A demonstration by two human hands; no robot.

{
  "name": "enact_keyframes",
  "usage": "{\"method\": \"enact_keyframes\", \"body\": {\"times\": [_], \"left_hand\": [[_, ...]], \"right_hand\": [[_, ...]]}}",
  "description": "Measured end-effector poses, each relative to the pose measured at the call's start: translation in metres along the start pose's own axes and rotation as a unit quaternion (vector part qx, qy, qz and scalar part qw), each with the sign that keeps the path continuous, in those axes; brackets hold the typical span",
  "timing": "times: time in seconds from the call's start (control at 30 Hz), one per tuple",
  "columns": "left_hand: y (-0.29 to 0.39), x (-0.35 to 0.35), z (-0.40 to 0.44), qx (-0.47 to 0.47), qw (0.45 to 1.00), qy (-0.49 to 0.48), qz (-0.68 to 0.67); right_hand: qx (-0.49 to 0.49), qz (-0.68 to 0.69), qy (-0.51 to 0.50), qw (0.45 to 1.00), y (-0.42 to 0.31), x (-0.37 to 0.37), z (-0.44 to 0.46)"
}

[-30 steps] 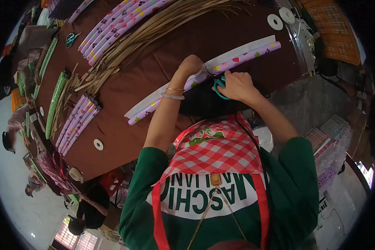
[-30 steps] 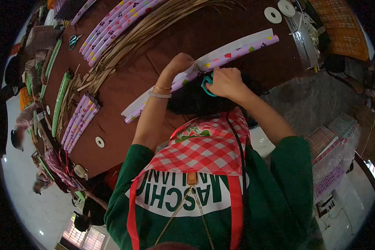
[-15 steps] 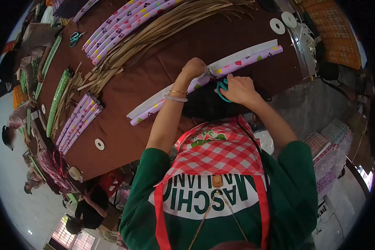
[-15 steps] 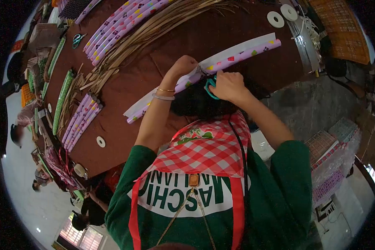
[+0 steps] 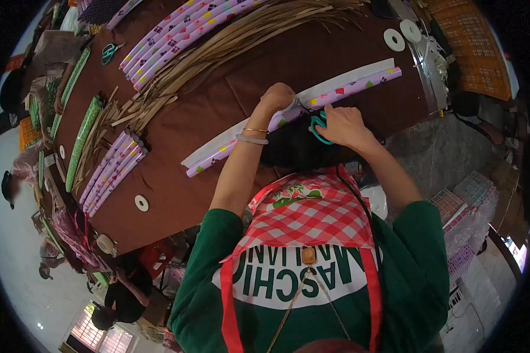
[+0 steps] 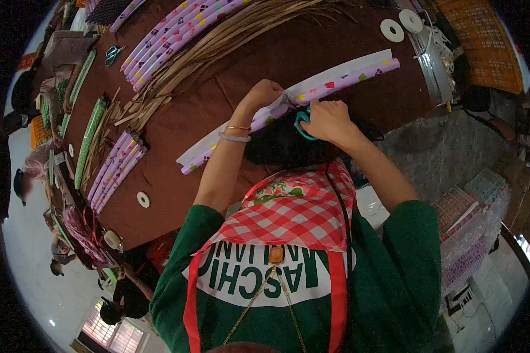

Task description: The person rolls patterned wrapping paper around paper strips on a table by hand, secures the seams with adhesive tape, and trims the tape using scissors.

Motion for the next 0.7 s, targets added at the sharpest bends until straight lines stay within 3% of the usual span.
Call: {"method": "enact_keyframes", "body": {"times": [0.07,0.3,0.37,0.5,0.57,0.7], "left_hand": [[0.003,0.001,-0.004,-0.033,0.999,0.026,-0.028],[-0.01,-0.007,0.01,-0.021,0.998,0.044,-0.032],[-0.005,-0.005,0.005,0.048,0.999,-0.017,0.003],[-0.002,-0.006,0.004,0.03,0.999,-0.037,0.006],[-0.006,-0.005,0.003,0.01,0.998,0.048,-0.041],[-0.007,-0.006,0.004,0.011,0.998,0.046,-0.05]], "right_hand": [[0.0,-0.002,0.002,1.0,0.001,0.002,0.0],[0.005,-0.016,-0.006,1.0,0.003,0.005,0.002],[0.01,-0.016,-0.008,1.0,0.004,0.008,0.004],[0.016,-0.011,-0.001,1.0,0.005,0.01,0.006],[0.014,-0.008,-0.008,1.0,0.005,0.011,0.006],[-0.005,0.003,-0.011,1.0,0.005,0.008,0.003]]}}
Point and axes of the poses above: each hand's wrist, its own z-axis towards the middle knuckle, its own x-axis out of the back of the hand, y = z × x, the point moved 4 cm from there along z, towards the middle knuckle, and after that the axes turned 9 degrees about -z, right-handed, at the moved point
